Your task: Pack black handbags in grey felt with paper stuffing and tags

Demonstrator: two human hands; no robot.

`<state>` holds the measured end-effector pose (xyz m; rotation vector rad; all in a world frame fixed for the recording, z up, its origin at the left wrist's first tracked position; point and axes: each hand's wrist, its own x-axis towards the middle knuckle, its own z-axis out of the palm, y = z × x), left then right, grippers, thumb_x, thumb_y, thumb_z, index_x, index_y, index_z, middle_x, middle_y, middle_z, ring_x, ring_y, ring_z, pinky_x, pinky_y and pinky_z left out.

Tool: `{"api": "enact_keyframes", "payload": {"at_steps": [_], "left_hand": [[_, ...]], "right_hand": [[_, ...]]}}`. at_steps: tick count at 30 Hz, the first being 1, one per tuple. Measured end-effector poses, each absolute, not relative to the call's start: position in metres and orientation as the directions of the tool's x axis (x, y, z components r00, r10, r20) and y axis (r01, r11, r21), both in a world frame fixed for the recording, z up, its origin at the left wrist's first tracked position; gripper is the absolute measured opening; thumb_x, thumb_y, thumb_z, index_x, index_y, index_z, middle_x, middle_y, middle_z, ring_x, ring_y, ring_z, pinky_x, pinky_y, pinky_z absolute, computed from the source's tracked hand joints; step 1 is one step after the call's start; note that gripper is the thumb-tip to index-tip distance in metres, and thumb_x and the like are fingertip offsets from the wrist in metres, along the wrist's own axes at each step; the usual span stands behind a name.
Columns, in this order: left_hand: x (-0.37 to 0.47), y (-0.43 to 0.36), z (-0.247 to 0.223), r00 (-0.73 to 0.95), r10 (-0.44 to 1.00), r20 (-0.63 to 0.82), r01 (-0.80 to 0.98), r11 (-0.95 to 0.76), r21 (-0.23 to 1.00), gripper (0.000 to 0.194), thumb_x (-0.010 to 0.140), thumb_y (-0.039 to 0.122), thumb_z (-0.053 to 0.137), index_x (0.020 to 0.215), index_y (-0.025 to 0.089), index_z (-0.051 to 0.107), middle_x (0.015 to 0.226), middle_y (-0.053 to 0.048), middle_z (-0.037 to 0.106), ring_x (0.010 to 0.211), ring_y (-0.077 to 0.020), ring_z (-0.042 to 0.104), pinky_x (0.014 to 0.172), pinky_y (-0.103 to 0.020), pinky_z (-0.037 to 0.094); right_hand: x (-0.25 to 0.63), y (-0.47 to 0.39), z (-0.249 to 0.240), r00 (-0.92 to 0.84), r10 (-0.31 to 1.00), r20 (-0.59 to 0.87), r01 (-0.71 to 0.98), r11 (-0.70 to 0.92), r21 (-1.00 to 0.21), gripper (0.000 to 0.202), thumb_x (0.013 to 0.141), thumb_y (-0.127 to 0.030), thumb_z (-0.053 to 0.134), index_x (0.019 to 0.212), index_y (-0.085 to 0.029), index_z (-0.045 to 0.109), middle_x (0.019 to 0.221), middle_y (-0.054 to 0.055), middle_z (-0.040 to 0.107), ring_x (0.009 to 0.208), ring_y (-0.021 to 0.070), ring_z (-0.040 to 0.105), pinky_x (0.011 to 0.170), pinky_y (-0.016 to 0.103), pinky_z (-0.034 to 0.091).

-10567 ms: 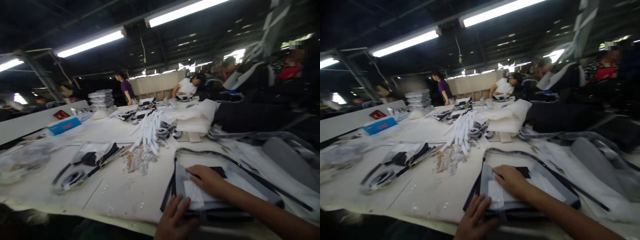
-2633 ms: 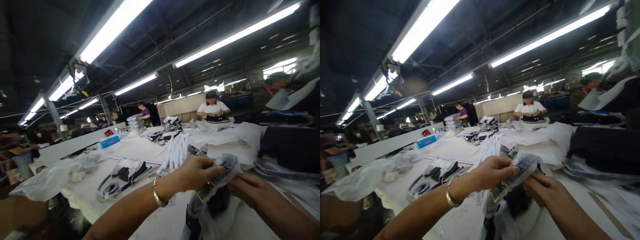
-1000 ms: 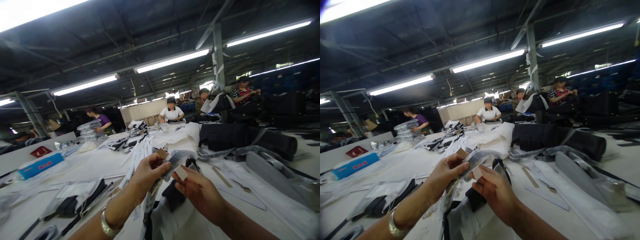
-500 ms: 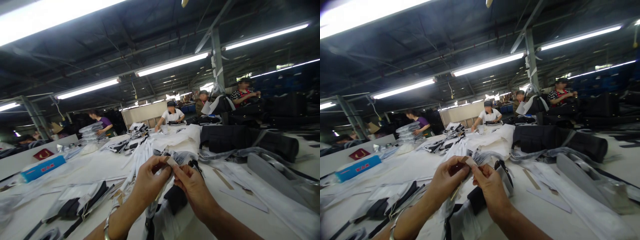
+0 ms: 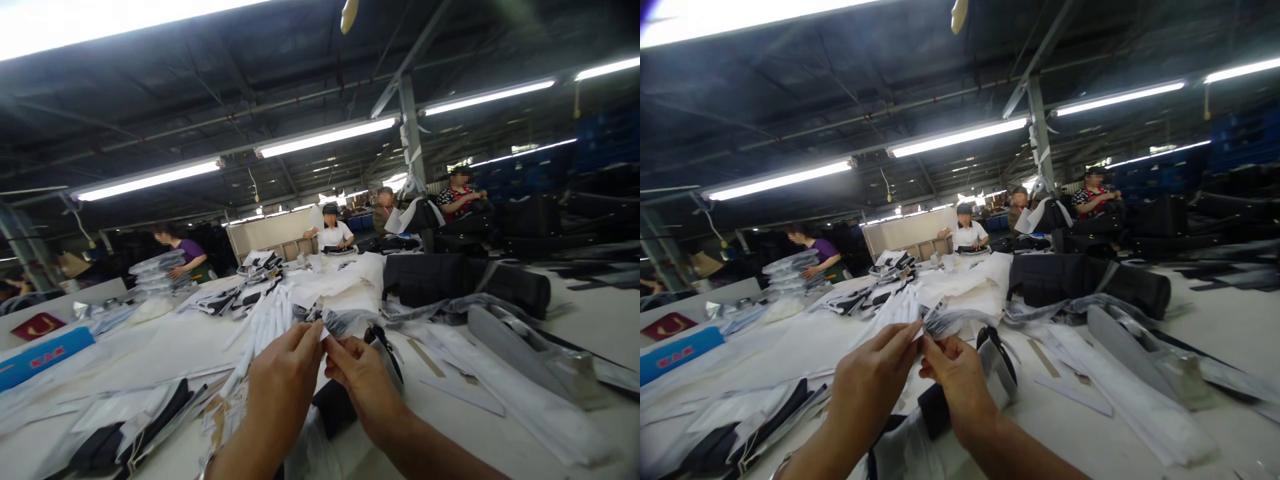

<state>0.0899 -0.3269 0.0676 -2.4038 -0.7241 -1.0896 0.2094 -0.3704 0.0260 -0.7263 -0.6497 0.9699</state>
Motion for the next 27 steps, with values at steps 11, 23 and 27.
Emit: {"api": "enact_keyframes", "payload": {"at_steps": [11,23,27], "left_hand": [[0.094,-0.331,0.041,0.617,0.201,0.761,0.616,-0.725,-0.308,0.052,0.088,0.002,0.042,0.139,0.001,0.051,0.139,-0.023,0.057,0.117,-0.0304,0.066,0.093,-0.039,0.058],[0.089,-0.301,0.075,0.647,0.705,0.291,0.150,-0.492,0.858,0.047,0.080,0.054,0.072,0.113,0.021,0.071,0.111,-0.007,0.074,0.105,-0.0270,0.068,0.089,-0.034,0.054],[0.097,-0.316,0.074,0.559,0.808,0.185,0.147,-0.316,0.937,0.052,0.072,0.056,0.078,0.106,0.019,0.067,0.096,-0.004,0.074,0.090,-0.0218,0.067,0.074,-0.025,0.052]], "right_hand": [[0.222,-0.374,0.023,0.246,0.904,0.350,-0.492,0.427,-0.758,0.029,0.082,-0.045,0.078,0.086,-0.017,0.073,0.086,0.004,0.068,0.082,0.0163,0.062,0.080,0.029,0.050],[0.251,-0.379,0.031,0.198,0.889,0.413,-0.015,0.424,-0.905,0.029,0.085,-0.046,0.073,0.091,-0.018,0.078,0.075,0.000,0.066,0.068,0.0127,0.054,0.061,0.024,0.041],[0.280,-0.387,0.020,0.162,0.811,0.562,0.404,0.465,-0.788,0.023,0.092,-0.040,0.065,0.096,-0.022,0.079,0.089,0.002,0.074,0.085,0.0176,0.065,0.076,0.027,0.049]]}}
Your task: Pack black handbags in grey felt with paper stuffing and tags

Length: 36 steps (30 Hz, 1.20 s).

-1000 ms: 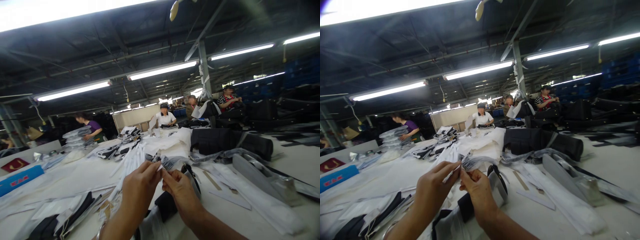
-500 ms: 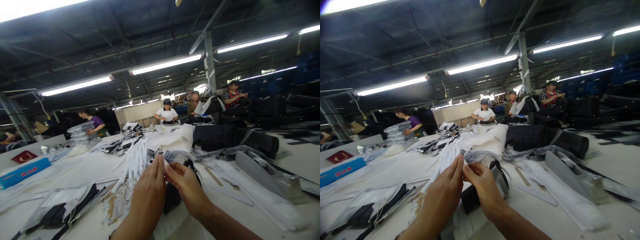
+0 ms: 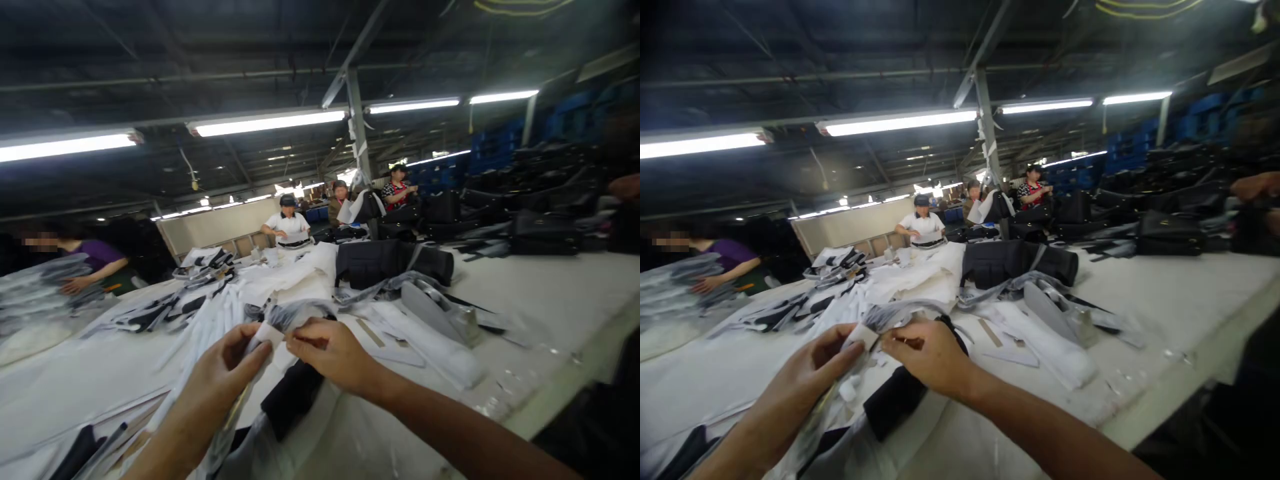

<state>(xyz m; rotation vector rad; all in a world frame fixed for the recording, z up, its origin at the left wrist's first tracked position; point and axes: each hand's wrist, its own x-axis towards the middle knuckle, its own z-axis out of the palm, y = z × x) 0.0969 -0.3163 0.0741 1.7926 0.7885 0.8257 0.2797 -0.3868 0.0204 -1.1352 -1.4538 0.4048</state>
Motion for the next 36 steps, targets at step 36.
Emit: {"api": "enact_keyframes", "payload": {"at_steps": [36], "left_hand": [[0.099,-0.293,0.063,0.371,0.929,0.003,0.304,-0.125,0.944,0.068,0.047,0.076,0.081,0.097,0.033,0.065,0.083,0.006,0.074,0.082,-0.0275,0.068,0.060,-0.031,0.058]], "right_hand": [[0.553,-0.573,-0.097,0.929,0.365,-0.058,0.002,-0.161,-0.987,0.029,0.068,-0.042,0.081,0.081,-0.016,0.079,0.092,0.017,0.077,0.084,0.0277,0.073,0.073,0.037,0.060]]}}
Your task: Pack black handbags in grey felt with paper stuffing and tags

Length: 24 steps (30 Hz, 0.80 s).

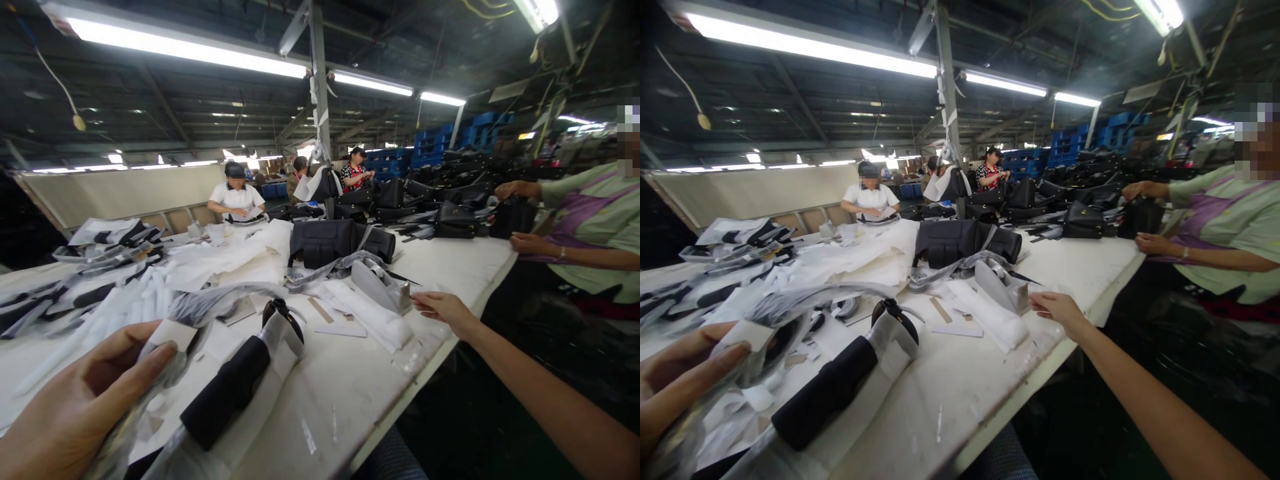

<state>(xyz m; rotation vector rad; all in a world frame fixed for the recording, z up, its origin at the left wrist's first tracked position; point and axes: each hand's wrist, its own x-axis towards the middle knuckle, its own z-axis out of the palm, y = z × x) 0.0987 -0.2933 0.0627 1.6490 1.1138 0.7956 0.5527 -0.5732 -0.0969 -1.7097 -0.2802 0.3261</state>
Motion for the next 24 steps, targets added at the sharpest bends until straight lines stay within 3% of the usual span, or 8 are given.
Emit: {"api": "enact_keyframes", "payload": {"at_steps": [3,7,11,13,16,20,24], "left_hand": [[0.099,-0.297,0.066,0.396,0.918,0.008,0.293,-0.135,0.947,0.072,0.045,0.078,0.080,0.098,0.033,0.064,0.078,0.003,0.073,0.075,-0.0280,0.067,0.056,-0.034,0.058],[0.097,-0.301,0.068,0.430,0.903,0.022,0.272,-0.153,0.950,0.064,0.060,0.069,0.080,0.106,0.028,0.064,0.085,0.003,0.073,0.081,-0.0218,0.066,0.061,-0.024,0.053],[0.098,-0.304,0.069,0.540,0.835,0.103,0.150,-0.216,0.965,0.052,0.068,0.057,0.081,0.100,0.019,0.065,0.083,0.001,0.070,0.075,-0.0154,0.062,0.063,-0.021,0.046],[0.099,-0.305,0.068,0.562,0.811,0.163,0.109,-0.268,0.957,0.049,0.071,0.055,0.079,0.099,0.017,0.066,0.081,-0.001,0.068,0.071,-0.0144,0.059,0.061,-0.022,0.044],[0.100,-0.308,0.065,0.584,0.784,0.211,0.114,-0.337,0.935,0.045,0.076,0.053,0.075,0.101,0.017,0.065,0.084,-0.003,0.068,0.071,-0.0156,0.059,0.061,-0.024,0.043],[0.103,-0.315,0.063,0.580,0.749,0.320,0.104,-0.457,0.883,0.036,0.078,0.046,0.074,0.097,0.018,0.064,0.091,-0.004,0.069,0.081,-0.0181,0.062,0.069,-0.026,0.045],[0.103,-0.320,0.064,0.596,0.696,0.400,0.068,-0.540,0.839,0.029,0.080,0.042,0.073,0.095,0.018,0.064,0.091,-0.005,0.070,0.088,-0.0201,0.064,0.082,-0.030,0.048]], "right_hand": [[0.553,-0.570,-0.115,0.958,0.283,-0.039,0.008,-0.161,-0.987,0.027,0.066,-0.041,0.082,0.074,-0.016,0.076,0.083,0.016,0.077,0.072,0.0245,0.071,0.063,0.034,0.059],[0.532,-0.565,-0.121,0.973,0.232,0.008,0.045,-0.154,-0.987,0.033,0.063,-0.048,0.082,0.074,-0.018,0.076,0.079,0.013,0.075,0.072,0.0249,0.069,0.060,0.035,0.057],[0.464,-0.533,-0.094,0.887,0.443,0.135,0.169,-0.037,-0.985,0.040,0.067,-0.057,0.079,0.084,-0.020,0.079,0.082,0.010,0.074,0.074,0.0236,0.065,0.064,0.033,0.056],[0.413,-0.510,-0.067,0.743,0.623,0.243,0.246,0.083,-0.966,0.035,0.075,-0.055,0.076,0.078,-0.021,0.078,0.075,0.009,0.071,0.072,0.0225,0.063,0.067,0.032,0.055],[0.336,-0.477,-0.018,0.543,0.770,0.334,0.203,0.266,-0.942,0.032,0.078,-0.054,0.075,0.075,-0.022,0.077,0.071,0.007,0.070,0.076,0.0235,0.066,0.070,0.032,0.057],[0.269,-0.437,0.026,0.397,0.848,0.351,0.063,0.356,-0.932,0.036,0.076,-0.057,0.076,0.078,-0.021,0.078,0.068,0.006,0.071,0.064,0.0209,0.067,0.061,0.030,0.057],[0.252,-0.408,0.034,0.392,0.834,0.387,0.080,0.388,-0.918,0.035,0.077,-0.055,0.075,0.076,-0.019,0.077,0.065,0.004,0.071,0.061,0.0180,0.066,0.059,0.027,0.054]]}}
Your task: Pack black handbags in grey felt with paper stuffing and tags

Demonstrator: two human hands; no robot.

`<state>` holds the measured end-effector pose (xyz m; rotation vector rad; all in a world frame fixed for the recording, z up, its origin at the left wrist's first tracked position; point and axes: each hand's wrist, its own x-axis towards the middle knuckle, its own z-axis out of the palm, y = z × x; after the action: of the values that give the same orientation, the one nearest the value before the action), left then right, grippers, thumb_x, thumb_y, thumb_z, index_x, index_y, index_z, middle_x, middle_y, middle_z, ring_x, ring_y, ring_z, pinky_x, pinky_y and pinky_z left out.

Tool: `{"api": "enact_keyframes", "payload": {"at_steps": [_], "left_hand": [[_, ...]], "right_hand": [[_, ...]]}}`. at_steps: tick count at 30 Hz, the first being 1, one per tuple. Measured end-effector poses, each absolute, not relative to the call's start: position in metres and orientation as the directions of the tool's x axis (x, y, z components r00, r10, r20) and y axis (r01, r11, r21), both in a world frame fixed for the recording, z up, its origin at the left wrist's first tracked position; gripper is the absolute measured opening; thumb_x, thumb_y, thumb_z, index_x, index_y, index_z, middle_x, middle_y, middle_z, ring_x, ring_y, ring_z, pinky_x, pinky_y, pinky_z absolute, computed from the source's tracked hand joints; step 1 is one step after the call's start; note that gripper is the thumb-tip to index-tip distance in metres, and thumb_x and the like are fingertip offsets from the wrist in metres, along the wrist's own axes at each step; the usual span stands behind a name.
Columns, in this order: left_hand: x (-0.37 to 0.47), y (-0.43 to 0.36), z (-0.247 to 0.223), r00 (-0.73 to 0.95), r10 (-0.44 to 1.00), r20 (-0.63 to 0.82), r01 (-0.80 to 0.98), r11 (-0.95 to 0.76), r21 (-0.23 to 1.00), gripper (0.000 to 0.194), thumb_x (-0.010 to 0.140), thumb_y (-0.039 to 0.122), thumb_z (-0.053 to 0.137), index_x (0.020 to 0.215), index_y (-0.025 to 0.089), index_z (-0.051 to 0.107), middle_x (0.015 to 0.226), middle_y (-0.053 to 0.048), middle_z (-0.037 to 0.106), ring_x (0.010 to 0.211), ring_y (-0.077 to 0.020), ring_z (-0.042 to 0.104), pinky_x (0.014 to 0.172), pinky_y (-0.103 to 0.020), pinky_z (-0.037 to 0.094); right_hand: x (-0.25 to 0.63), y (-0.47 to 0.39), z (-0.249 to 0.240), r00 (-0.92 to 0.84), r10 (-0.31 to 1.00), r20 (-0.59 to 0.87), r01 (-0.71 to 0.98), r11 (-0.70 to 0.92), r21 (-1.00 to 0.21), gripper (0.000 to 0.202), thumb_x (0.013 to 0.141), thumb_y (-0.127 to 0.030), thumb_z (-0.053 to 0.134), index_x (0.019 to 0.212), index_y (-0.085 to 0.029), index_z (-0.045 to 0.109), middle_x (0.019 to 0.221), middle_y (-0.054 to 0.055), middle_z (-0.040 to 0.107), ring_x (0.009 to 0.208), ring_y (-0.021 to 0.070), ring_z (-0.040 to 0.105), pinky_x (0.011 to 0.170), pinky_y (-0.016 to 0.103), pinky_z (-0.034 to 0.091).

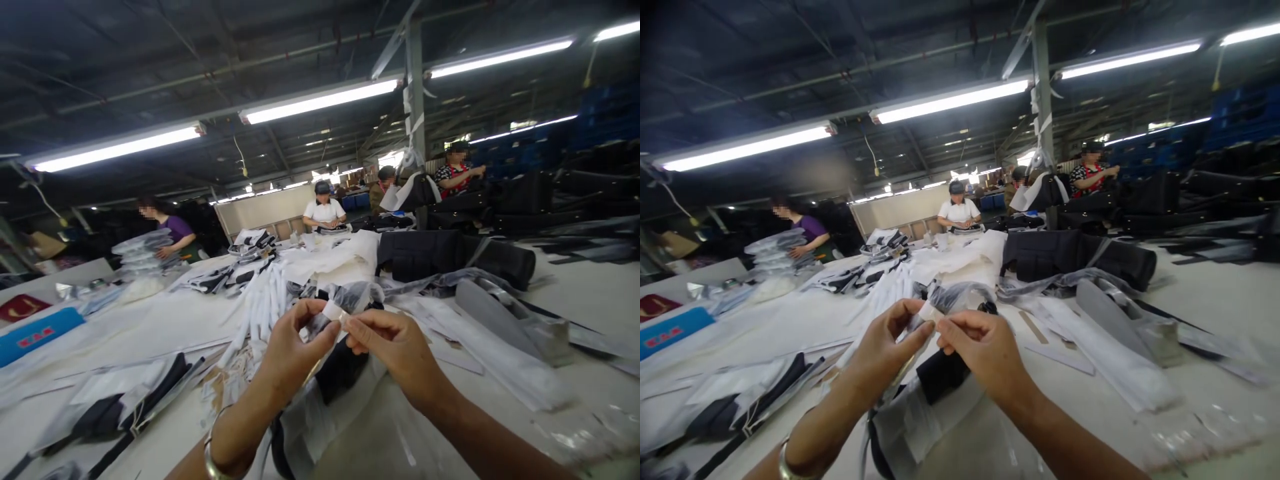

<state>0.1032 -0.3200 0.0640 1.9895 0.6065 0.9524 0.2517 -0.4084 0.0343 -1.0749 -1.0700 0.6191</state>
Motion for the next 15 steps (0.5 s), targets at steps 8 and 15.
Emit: {"api": "enact_keyframes", "payload": {"at_steps": [8,15], "left_hand": [[0.095,-0.325,0.066,0.601,0.673,0.431,0.071,-0.582,0.810,0.025,0.082,0.037,0.073,0.097,0.019,0.067,0.093,-0.004,0.071,0.089,-0.0202,0.064,0.083,-0.030,0.048],[0.096,-0.318,0.061,0.653,0.677,0.339,0.035,-0.475,0.880,0.033,0.081,0.045,0.074,0.100,0.018,0.067,0.095,-0.005,0.071,0.091,-0.0203,0.063,0.081,-0.028,0.047]], "right_hand": [[0.254,-0.404,0.031,0.381,0.865,0.326,0.242,0.246,-0.938,0.037,0.079,-0.054,0.072,0.064,-0.020,0.074,0.059,0.003,0.070,0.051,0.0152,0.062,0.051,0.025,0.050],[0.263,-0.400,0.036,0.326,0.922,0.209,0.080,0.194,-0.978,0.035,0.072,-0.052,0.078,0.068,-0.018,0.076,0.063,0.004,0.073,0.049,0.0139,0.063,0.047,0.023,0.052]]}}
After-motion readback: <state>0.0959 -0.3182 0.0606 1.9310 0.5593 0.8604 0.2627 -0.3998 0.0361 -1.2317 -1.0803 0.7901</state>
